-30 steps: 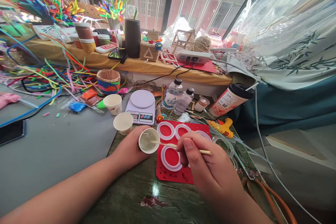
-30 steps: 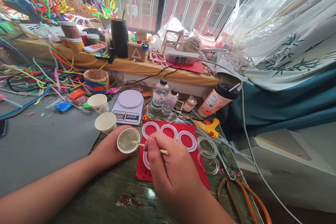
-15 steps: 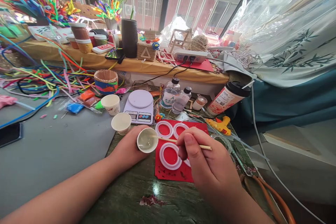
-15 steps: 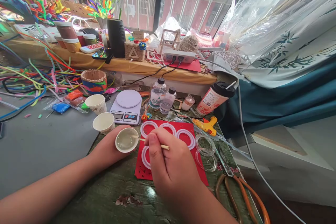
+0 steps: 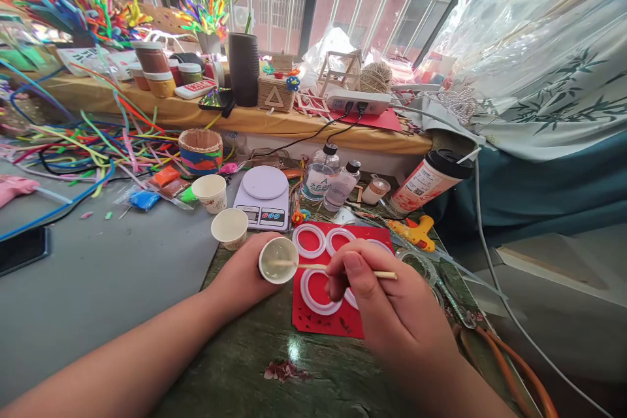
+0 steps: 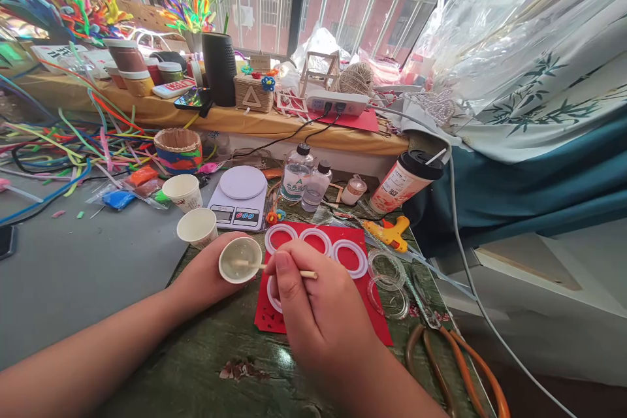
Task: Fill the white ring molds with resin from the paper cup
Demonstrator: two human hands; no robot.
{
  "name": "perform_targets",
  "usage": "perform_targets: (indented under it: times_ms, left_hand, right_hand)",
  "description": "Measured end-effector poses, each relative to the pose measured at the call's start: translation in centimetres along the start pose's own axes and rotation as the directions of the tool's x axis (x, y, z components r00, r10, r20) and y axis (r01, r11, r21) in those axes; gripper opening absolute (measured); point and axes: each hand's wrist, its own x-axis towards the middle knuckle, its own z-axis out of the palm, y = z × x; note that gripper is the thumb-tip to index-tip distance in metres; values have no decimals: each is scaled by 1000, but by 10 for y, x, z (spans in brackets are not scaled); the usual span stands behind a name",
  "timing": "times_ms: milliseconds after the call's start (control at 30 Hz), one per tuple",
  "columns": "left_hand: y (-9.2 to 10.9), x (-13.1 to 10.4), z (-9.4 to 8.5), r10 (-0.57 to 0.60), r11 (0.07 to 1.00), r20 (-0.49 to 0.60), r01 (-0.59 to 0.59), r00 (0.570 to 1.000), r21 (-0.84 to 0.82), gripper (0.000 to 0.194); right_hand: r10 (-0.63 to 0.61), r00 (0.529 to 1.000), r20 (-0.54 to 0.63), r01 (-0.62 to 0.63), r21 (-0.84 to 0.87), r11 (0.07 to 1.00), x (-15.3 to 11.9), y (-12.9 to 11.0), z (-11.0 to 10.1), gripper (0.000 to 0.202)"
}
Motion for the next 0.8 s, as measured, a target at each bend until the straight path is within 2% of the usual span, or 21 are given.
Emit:
perform_targets:
  times_ms: [167,500,800]
  left_hand:
    - [1,-1,0,-10,1000,6,10,1000,-9,33]
    - [4,2,0,6,1000,7,-6,1000,-2,32]
    - [-1,-1,1,9,1000,9,-8,1000,-8,35]
  right_hand:
    - [28,999,44,-27,-24,999,3,-4,-1,41]
    - [70,997,35,-70,15,997,4,-5,-3,42]
    - [55,998,23,-55,26,998,3,0,-2,45]
